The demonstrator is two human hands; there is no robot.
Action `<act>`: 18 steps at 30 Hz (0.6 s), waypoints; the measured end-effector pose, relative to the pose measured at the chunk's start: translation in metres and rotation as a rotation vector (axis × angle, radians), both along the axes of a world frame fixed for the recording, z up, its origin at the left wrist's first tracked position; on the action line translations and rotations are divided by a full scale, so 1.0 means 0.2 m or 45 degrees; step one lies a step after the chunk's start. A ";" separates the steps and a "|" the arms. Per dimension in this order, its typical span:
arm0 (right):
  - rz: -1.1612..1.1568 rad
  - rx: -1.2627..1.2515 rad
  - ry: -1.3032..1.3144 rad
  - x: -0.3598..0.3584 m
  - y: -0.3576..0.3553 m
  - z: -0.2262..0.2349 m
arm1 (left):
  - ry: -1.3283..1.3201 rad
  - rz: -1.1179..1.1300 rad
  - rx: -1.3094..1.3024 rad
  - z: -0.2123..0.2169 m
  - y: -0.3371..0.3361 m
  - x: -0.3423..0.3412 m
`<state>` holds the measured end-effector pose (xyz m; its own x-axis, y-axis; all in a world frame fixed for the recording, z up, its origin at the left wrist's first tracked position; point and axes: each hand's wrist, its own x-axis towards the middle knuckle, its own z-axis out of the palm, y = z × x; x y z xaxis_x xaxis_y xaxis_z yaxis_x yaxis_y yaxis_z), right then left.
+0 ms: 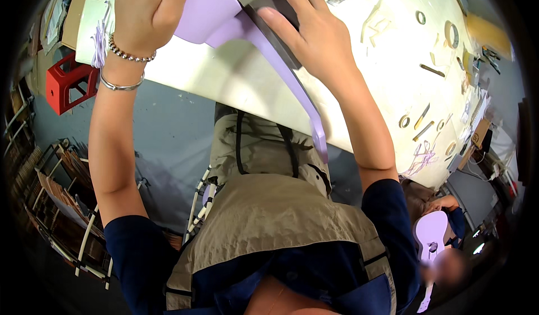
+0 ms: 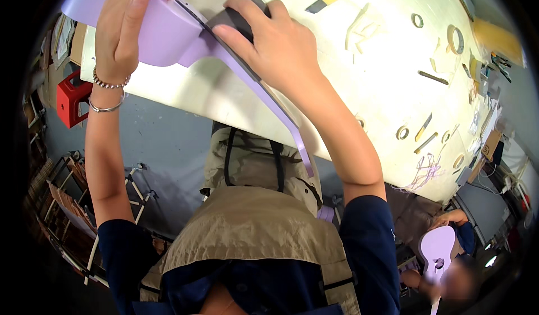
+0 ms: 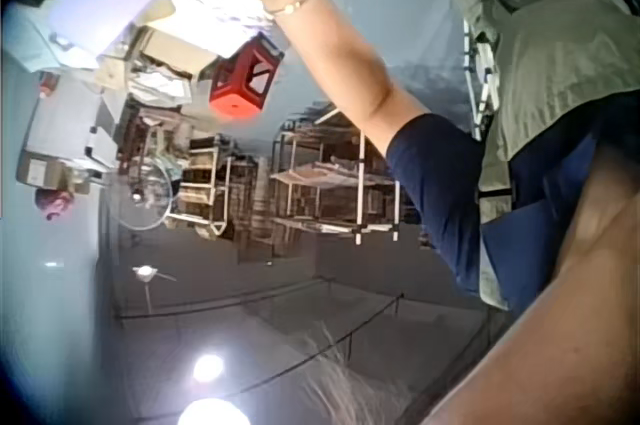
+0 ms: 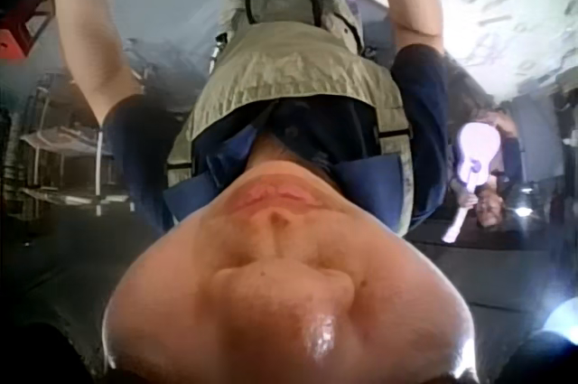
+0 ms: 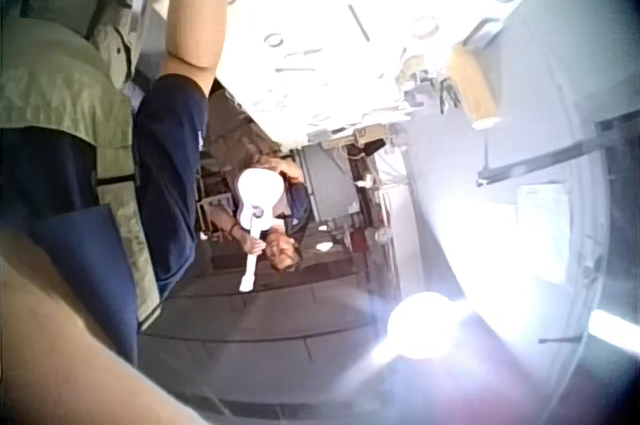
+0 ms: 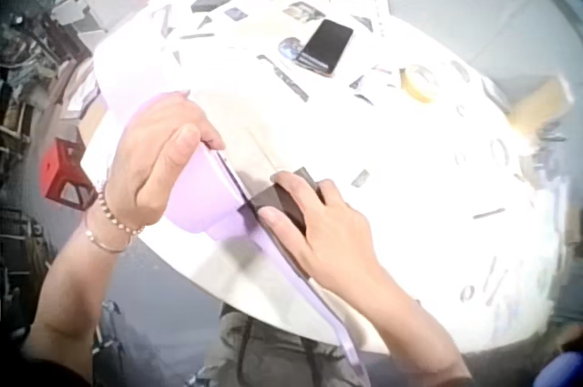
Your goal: The person sands the edges of a purple guitar neck using a sanding block and a small tool. They repeatedly pick up the neck, sand the edges, inspect the surface, and place it on a rack before repeating the process with another neck.
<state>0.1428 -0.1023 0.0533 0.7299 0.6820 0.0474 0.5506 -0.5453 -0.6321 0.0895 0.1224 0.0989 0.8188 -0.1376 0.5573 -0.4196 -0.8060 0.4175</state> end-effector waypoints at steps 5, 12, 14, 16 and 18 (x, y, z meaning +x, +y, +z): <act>-0.005 0.002 0.004 0.03 0.04 0.01 | 0.011 0.045 -0.008 0.02 -0.03 0.00; 0.006 -0.022 -0.021 0.00 -0.01 0.01 | -0.081 0.012 -0.049 0.02 -0.05 0.01; 0.021 -0.040 -0.028 0.03 0.03 0.04 | -0.039 -0.027 -0.062 0.00 0.00 0.01; 0.017 -0.044 -0.028 0.00 0.00 0.03 | -0.021 -0.061 -0.092 0.05 -0.02 -0.01; 0.024 -0.040 -0.026 0.00 -0.01 0.03 | -0.204 -0.199 -0.596 0.00 -0.10 0.04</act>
